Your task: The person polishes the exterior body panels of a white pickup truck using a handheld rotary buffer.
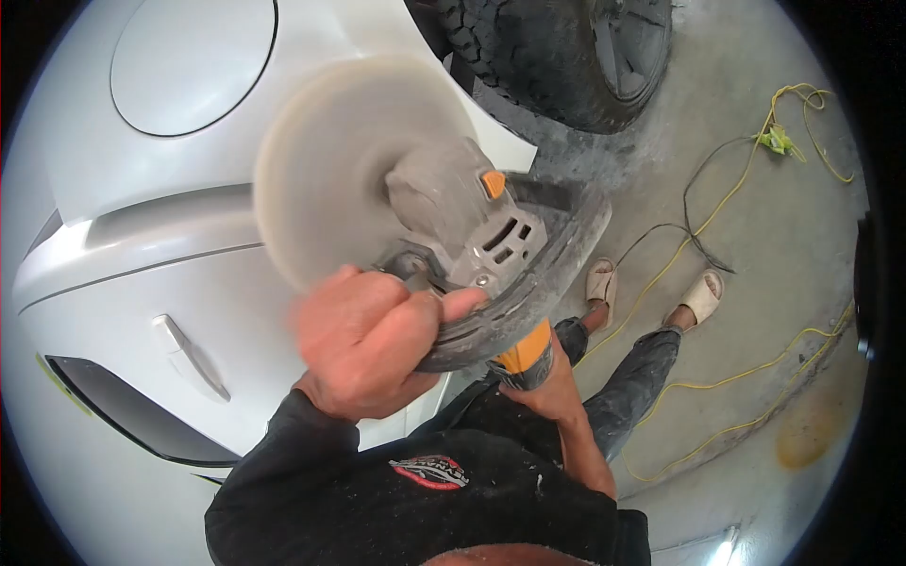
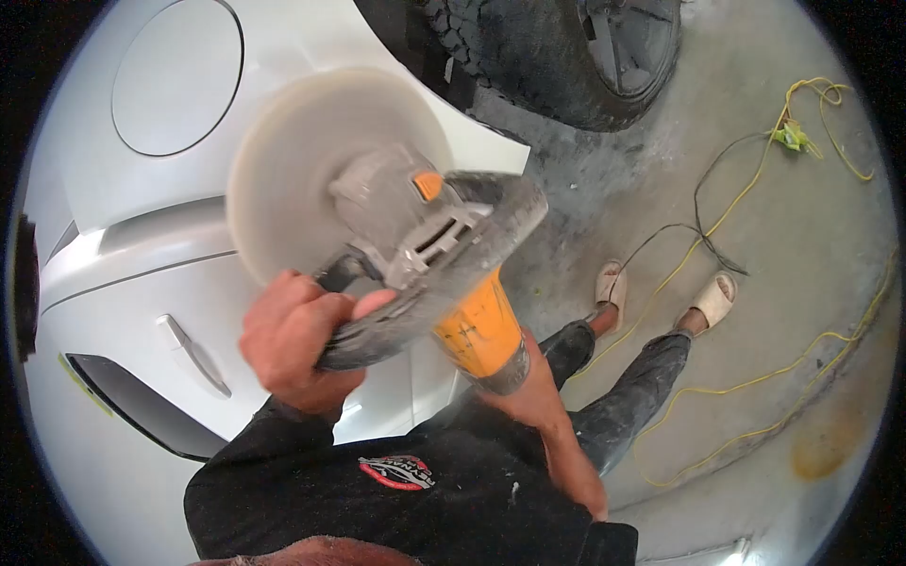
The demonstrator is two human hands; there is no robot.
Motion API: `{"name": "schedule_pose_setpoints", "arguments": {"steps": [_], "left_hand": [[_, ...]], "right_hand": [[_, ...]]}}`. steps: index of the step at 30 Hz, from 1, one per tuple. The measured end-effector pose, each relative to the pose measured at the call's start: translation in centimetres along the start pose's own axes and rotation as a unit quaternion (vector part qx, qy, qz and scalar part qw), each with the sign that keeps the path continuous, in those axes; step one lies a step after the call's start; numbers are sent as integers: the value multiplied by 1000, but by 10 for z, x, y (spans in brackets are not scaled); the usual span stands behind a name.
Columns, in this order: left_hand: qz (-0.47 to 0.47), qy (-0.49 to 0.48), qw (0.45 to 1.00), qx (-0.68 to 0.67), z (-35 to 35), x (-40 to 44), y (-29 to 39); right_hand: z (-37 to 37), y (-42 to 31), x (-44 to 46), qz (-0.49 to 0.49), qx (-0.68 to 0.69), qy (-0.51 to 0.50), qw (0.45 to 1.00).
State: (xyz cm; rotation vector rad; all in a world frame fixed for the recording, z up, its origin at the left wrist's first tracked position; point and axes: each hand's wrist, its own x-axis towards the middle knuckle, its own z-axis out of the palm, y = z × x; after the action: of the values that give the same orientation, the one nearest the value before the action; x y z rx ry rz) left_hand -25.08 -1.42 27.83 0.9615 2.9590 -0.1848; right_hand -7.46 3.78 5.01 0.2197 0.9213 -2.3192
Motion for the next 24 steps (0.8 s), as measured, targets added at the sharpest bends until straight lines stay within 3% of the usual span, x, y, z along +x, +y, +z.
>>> {"name": "schedule_pose_setpoints", "arguments": {"steps": [3, 9, 15, 24], "left_hand": [[3, -25, 998, -50, 17, -22, -7], [0, -5, 998, -59, -12, -11, -14], [-69, 162, 982, -70, -76, 18, -22], [-18, 314, 948, -47, -119, 87, -35]], "right_hand": [[-2, 42, -16, 15, 0, 18, 1000], [-3, -9, -24, 47, -54, 11, 997], [7, -101, -4, -6, -101, -3, 995], [17, -207, 0, -62, -114, 27, 991]]}}
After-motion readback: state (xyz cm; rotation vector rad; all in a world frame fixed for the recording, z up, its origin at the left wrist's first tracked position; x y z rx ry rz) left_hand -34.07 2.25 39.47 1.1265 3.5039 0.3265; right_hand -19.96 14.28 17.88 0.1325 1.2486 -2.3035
